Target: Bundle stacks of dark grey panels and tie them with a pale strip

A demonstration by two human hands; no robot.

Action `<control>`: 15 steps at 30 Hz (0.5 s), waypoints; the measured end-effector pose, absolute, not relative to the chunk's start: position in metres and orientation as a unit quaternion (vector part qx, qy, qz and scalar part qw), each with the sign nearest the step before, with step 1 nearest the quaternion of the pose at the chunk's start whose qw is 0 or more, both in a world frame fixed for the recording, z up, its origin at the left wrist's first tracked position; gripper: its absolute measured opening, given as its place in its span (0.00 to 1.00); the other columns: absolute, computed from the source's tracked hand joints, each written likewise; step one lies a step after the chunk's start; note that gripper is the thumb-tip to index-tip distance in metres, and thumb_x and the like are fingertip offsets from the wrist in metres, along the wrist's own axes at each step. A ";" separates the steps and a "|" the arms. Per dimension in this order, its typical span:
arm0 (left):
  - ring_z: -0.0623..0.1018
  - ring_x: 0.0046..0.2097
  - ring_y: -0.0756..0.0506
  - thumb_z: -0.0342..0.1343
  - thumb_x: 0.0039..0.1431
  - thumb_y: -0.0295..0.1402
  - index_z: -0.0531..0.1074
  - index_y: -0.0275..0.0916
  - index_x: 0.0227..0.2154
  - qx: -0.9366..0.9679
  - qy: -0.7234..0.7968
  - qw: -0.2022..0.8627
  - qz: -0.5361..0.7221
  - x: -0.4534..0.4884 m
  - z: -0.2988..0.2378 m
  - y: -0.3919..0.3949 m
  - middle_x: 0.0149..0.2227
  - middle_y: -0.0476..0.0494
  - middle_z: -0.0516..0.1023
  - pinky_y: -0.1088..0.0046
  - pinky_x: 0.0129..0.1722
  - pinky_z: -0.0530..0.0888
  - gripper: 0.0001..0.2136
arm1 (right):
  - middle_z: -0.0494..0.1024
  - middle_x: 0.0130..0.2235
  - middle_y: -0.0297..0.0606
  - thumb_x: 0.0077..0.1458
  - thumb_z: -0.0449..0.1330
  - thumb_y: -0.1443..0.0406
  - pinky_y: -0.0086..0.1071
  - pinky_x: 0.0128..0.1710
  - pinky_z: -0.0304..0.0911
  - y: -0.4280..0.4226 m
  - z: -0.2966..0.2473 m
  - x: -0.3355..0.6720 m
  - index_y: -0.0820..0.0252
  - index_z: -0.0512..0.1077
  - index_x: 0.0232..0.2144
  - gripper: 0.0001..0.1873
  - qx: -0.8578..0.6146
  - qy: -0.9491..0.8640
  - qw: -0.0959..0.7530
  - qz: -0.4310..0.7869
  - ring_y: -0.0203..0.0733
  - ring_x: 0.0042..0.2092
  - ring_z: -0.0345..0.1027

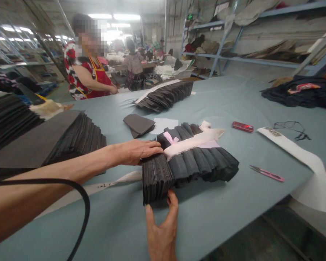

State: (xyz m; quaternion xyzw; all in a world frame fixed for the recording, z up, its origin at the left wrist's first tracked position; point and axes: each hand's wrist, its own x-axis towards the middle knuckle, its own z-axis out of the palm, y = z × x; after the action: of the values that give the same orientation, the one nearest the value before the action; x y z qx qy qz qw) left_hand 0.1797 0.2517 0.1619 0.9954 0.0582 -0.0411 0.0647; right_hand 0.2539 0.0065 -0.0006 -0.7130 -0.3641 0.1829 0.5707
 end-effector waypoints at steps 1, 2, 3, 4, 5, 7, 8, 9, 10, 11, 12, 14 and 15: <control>0.74 0.61 0.36 0.58 0.53 0.18 0.59 0.38 0.64 0.996 0.051 0.065 -0.036 0.180 0.162 0.251 0.64 0.28 0.68 0.62 0.55 0.77 0.34 | 0.69 0.62 0.55 0.63 0.59 0.48 0.60 0.61 0.63 0.006 -0.001 0.254 0.57 0.58 0.66 0.36 -0.713 -0.361 0.571 0.187 0.63 0.63 0.66; 0.74 0.61 0.35 0.58 0.53 0.18 0.60 0.38 0.64 0.997 0.045 0.063 -0.032 0.180 0.162 0.251 0.64 0.28 0.69 0.61 0.55 0.77 0.34 | 0.70 0.62 0.54 0.63 0.59 0.47 0.59 0.61 0.63 0.006 0.000 0.254 0.57 0.59 0.66 0.36 -0.714 -0.356 0.572 0.192 0.63 0.62 0.66; 0.74 0.60 0.35 0.58 0.54 0.18 0.60 0.38 0.64 0.997 0.040 0.058 -0.029 0.181 0.161 0.252 0.63 0.27 0.69 0.60 0.55 0.77 0.34 | 0.70 0.62 0.54 0.63 0.60 0.47 0.58 0.61 0.63 0.006 0.000 0.254 0.57 0.59 0.66 0.36 -0.715 -0.350 0.572 0.198 0.62 0.62 0.66; 0.75 0.60 0.35 0.58 0.54 0.18 0.60 0.37 0.63 0.998 0.036 0.052 -0.028 0.182 0.161 0.252 0.62 0.27 0.70 0.59 0.56 0.77 0.33 | 0.70 0.62 0.53 0.63 0.60 0.47 0.57 0.62 0.63 0.005 0.000 0.254 0.57 0.60 0.66 0.36 -0.716 -0.343 0.574 0.202 0.61 0.62 0.66; 0.75 0.59 0.35 0.58 0.54 0.18 0.60 0.37 0.63 0.998 0.034 0.045 -0.028 0.182 0.161 0.252 0.62 0.27 0.70 0.59 0.56 0.77 0.33 | 0.70 0.62 0.52 0.62 0.60 0.47 0.56 0.62 0.62 0.005 0.000 0.254 0.57 0.60 0.65 0.36 -0.716 -0.336 0.576 0.206 0.60 0.63 0.66; 0.75 0.59 0.35 0.57 0.54 0.18 0.59 0.36 0.63 0.998 0.032 0.032 -0.036 0.183 0.159 0.254 0.62 0.27 0.70 0.59 0.56 0.76 0.32 | 0.70 0.62 0.52 0.62 0.61 0.47 0.55 0.63 0.61 0.005 0.000 0.254 0.57 0.61 0.65 0.36 -0.719 -0.322 0.578 0.214 0.60 0.63 0.65; 0.75 0.59 0.35 0.57 0.54 0.18 0.59 0.36 0.63 0.998 0.033 0.027 -0.041 0.184 0.158 0.255 0.63 0.27 0.70 0.59 0.56 0.76 0.33 | 0.70 0.63 0.51 0.62 0.61 0.47 0.55 0.63 0.61 0.005 0.000 0.254 0.57 0.61 0.65 0.36 -0.718 -0.318 0.579 0.219 0.60 0.63 0.65; 0.75 0.59 0.35 0.57 0.54 0.18 0.59 0.36 0.64 0.998 0.036 0.020 -0.045 0.184 0.158 0.256 0.63 0.28 0.70 0.60 0.56 0.76 0.33 | 0.69 0.63 0.51 0.62 0.61 0.47 0.55 0.63 0.61 0.005 0.000 0.255 0.57 0.61 0.65 0.36 -0.716 -0.315 0.580 0.226 0.60 0.64 0.65; 0.75 0.58 0.36 0.57 0.54 0.18 0.58 0.36 0.64 0.998 0.042 0.012 -0.048 0.184 0.157 0.256 0.64 0.28 0.69 0.61 0.55 0.76 0.34 | 0.69 0.63 0.52 0.62 0.61 0.47 0.55 0.63 0.61 0.006 0.000 0.255 0.57 0.61 0.65 0.36 -0.713 -0.314 0.583 0.234 0.60 0.63 0.65; 0.75 0.58 0.36 0.57 0.55 0.19 0.58 0.37 0.65 0.997 0.049 0.002 -0.051 0.183 0.157 0.255 0.64 0.29 0.69 0.61 0.54 0.76 0.34 | 0.69 0.63 0.52 0.62 0.61 0.47 0.54 0.64 0.61 0.006 0.000 0.256 0.58 0.61 0.64 0.36 -0.708 -0.313 0.586 0.241 0.60 0.63 0.65; 0.76 0.57 0.37 0.57 0.56 0.20 0.58 0.38 0.65 0.997 0.059 -0.007 -0.055 0.183 0.158 0.253 0.65 0.29 0.69 0.62 0.53 0.75 0.33 | 0.69 0.63 0.52 0.62 0.61 0.47 0.54 0.64 0.60 0.005 0.000 0.256 0.58 0.61 0.64 0.36 -0.702 -0.310 0.591 0.247 0.59 0.63 0.65; 0.76 0.55 0.38 0.57 0.58 0.22 0.58 0.38 0.65 0.994 0.081 -0.025 -0.065 0.182 0.161 0.246 0.65 0.30 0.69 0.64 0.50 0.75 0.32 | 0.70 0.62 0.53 0.61 0.62 0.46 0.54 0.66 0.59 0.004 -0.001 0.258 0.60 0.62 0.64 0.37 -0.690 -0.300 0.608 0.253 0.59 0.63 0.66; 0.76 0.55 0.38 0.58 0.59 0.24 0.59 0.39 0.65 0.993 0.093 -0.030 -0.067 0.181 0.163 0.242 0.64 0.30 0.69 0.64 0.49 0.75 0.31 | 0.69 0.62 0.54 0.59 0.63 0.46 0.55 0.66 0.59 0.005 -0.003 0.259 0.61 0.62 0.64 0.38 -0.684 -0.293 0.618 0.254 0.60 0.63 0.66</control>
State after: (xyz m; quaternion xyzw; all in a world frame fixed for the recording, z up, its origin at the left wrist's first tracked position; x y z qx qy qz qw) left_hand 0.1811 0.2417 0.1627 0.9930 0.0931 -0.0668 -0.0295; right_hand 0.2593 0.0047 -0.0035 -0.6836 -0.2927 0.2541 0.6184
